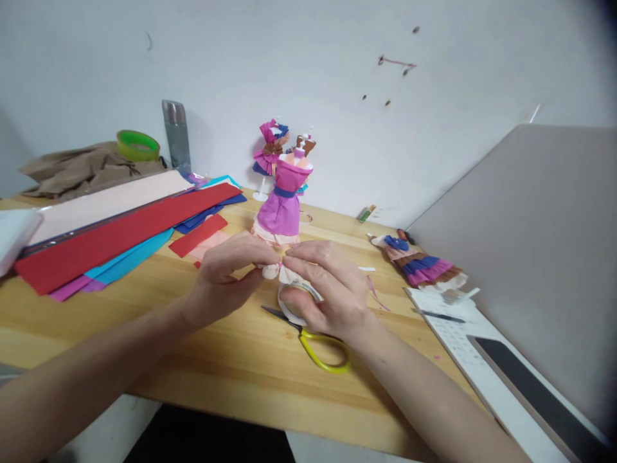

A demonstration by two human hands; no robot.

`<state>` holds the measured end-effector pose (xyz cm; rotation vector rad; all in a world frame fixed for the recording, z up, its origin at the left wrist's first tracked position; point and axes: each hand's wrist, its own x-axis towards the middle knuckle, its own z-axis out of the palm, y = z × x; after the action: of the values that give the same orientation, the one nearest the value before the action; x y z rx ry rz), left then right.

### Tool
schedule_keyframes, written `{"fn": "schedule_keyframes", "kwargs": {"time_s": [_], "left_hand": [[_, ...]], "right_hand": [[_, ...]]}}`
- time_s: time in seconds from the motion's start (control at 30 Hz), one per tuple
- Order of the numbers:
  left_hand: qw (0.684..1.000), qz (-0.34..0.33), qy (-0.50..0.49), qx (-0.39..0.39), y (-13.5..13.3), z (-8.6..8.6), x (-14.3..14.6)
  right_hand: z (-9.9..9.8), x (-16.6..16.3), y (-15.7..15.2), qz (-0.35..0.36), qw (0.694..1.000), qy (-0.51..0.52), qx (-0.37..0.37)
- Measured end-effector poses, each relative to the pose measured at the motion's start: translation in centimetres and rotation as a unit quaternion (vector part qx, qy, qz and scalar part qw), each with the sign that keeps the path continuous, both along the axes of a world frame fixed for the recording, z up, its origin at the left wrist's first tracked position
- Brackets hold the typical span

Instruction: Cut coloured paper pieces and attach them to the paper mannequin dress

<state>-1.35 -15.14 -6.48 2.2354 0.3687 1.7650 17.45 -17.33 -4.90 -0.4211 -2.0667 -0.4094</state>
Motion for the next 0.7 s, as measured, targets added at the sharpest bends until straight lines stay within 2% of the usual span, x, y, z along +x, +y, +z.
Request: {"fn": "schedule_keyframes", "kwargs": {"time_s": [0.13,0.3,0.43,0.7], "left_hand": [[0.999,0.011,0.0,0.03,0.1,0.22,-0.25],[0.997,0.013,0.013,0.077,0.19,0.56,-0.37],[0.996,0.006,0.015,0.087,0.36,0.37,-0.26],[0.998,0.007,0.013,0.061,0.36,-0.09,0.15]], "right_hand": [[-0.02,-0.06,-0.18,-0.007,1.0,-0.002,-0.004],[0.5,-0.34,-0.57,-0.001,0.996,0.064,-0.066],[0.88,-0.49,-0.7,0.025,0.99,0.066,-0.122],[0.63,-0.59,-0.8,0.03,0.986,0.056,-0.154]]}}
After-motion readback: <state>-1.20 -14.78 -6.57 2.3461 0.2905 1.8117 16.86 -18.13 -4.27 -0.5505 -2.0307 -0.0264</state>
